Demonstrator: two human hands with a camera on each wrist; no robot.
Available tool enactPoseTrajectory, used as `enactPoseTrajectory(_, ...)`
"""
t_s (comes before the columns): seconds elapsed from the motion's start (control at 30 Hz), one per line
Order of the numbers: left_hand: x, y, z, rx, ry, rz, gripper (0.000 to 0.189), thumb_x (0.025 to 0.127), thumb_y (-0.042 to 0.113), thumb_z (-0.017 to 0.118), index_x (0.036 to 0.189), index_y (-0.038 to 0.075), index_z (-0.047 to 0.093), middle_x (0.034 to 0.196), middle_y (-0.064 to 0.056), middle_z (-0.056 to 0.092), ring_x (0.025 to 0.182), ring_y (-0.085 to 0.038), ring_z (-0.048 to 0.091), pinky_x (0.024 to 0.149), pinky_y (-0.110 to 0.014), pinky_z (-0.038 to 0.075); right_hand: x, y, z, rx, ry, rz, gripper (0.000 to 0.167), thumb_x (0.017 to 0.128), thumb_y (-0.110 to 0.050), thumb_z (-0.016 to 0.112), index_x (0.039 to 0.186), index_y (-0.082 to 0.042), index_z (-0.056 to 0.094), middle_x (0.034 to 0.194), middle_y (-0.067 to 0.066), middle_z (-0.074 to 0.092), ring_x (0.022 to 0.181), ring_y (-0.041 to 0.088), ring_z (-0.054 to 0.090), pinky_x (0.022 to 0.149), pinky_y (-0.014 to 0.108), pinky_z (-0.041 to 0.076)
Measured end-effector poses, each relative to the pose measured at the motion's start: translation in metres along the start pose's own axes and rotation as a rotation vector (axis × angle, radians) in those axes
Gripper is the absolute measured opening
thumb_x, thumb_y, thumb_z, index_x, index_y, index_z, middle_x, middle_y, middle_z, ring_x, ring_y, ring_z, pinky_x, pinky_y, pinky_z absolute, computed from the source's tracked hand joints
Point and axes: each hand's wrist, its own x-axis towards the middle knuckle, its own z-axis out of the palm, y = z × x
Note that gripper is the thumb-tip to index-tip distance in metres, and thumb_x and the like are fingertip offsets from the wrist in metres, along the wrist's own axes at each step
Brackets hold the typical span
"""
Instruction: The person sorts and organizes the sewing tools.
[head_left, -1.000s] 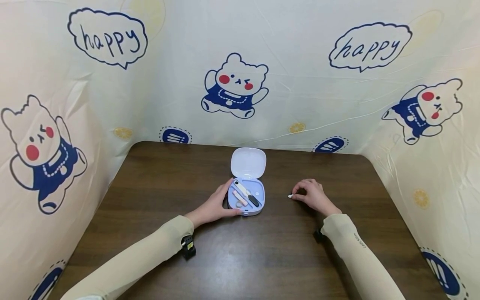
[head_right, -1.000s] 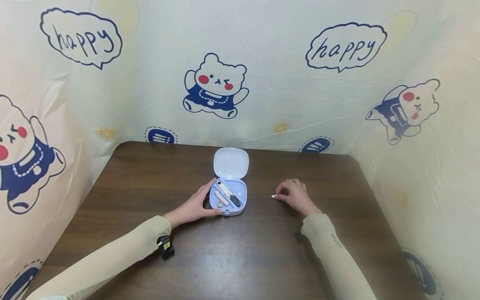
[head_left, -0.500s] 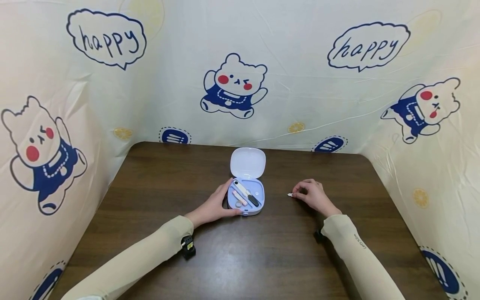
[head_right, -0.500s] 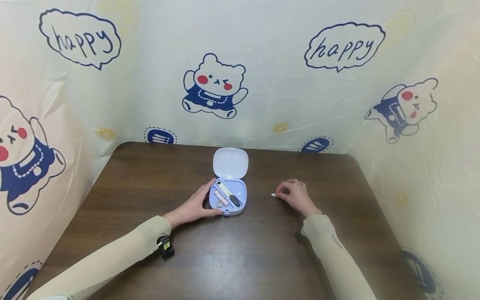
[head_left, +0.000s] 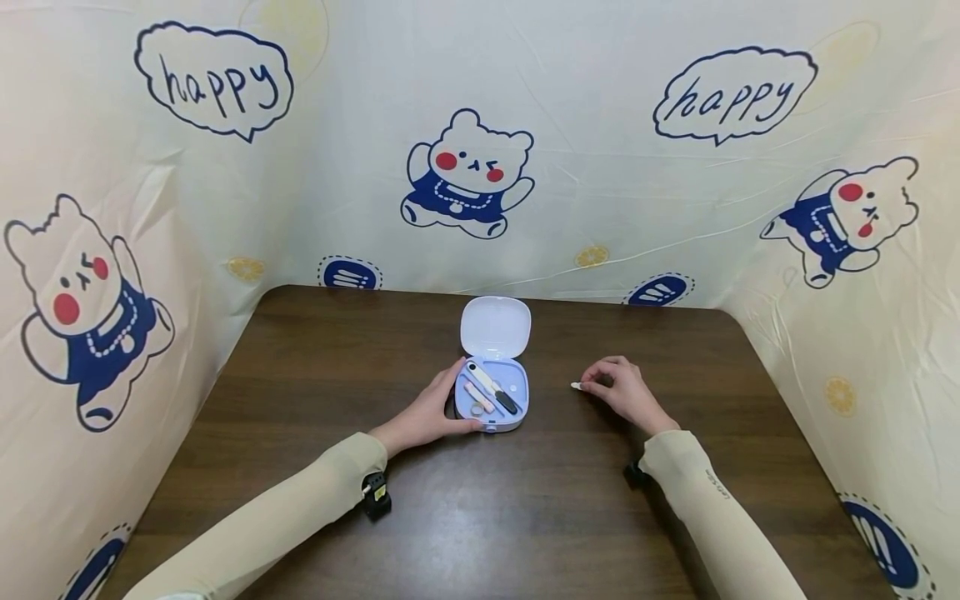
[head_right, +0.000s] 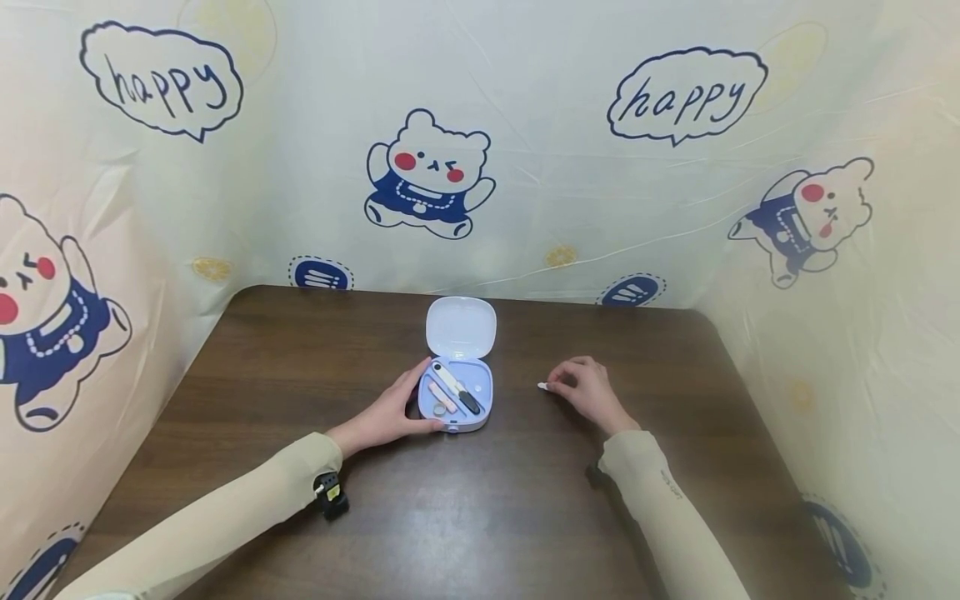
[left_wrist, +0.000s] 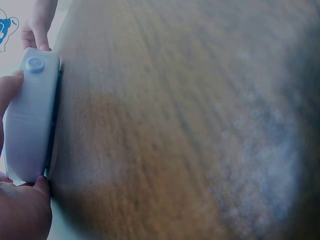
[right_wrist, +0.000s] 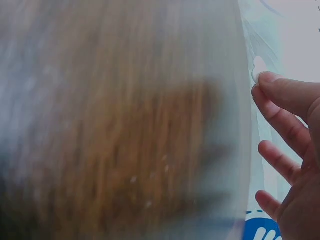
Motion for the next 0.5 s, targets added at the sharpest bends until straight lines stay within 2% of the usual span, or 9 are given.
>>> enactPoseTrajectory(0.2, 0.000, 0.000, 0.000, 0.002, -0.001, -0.001, 0.119, 0.085, 0.051, 0.085, 0.169, 0.016, 0.008, 0.171, -0.018, 0.018, 0.155, -0.033, 0.025, 0.123, -0.053, 0.026, 0.001, -0.009, 0.002, 0.018, -0.002, -0.012, 0.007, 0.092, -0.012, 0.081, 0.090, -0.016, 0.076, 0.099, 0.004, 0.069, 0.115, 0.032, 0.051, 0.098, 0.053, 0.040)
enactPoseTrajectory(0.33, -0.001, 0.000, 0.000, 0.002, 0.001, 0.000, 0.119, 0.085, 0.050, 0.085, 0.169, 0.016, 0.008, 0.170, -0.018, 0.018, 0.155, -0.034, 0.025, 0.123, -0.054, 0.026, 0.003, -0.019, 0.003, 0.030, -0.021, -0.019, 0.007, 0.092, -0.013, 0.081, 0.091, -0.018, 0.075, 0.103, 0.005, 0.067, 0.119, 0.033, 0.049, 0.101, 0.057, 0.038)
enactPoseTrajectory(0.5, -0.001, 0.001, 0.000, 0.004, 0.000, 0.004, 0.118, 0.085, 0.050, 0.085, 0.169, 0.016, 0.008, 0.171, -0.019, 0.017, 0.155, -0.034, 0.024, 0.123, -0.054, 0.026, 0.005, -0.031, 0.003, 0.026, -0.029, -0.037, 0.007, 0.092, -0.014, 0.081, 0.091, -0.017, 0.076, 0.101, 0.005, 0.069, 0.122, 0.035, 0.049, 0.106, 0.061, 0.035)
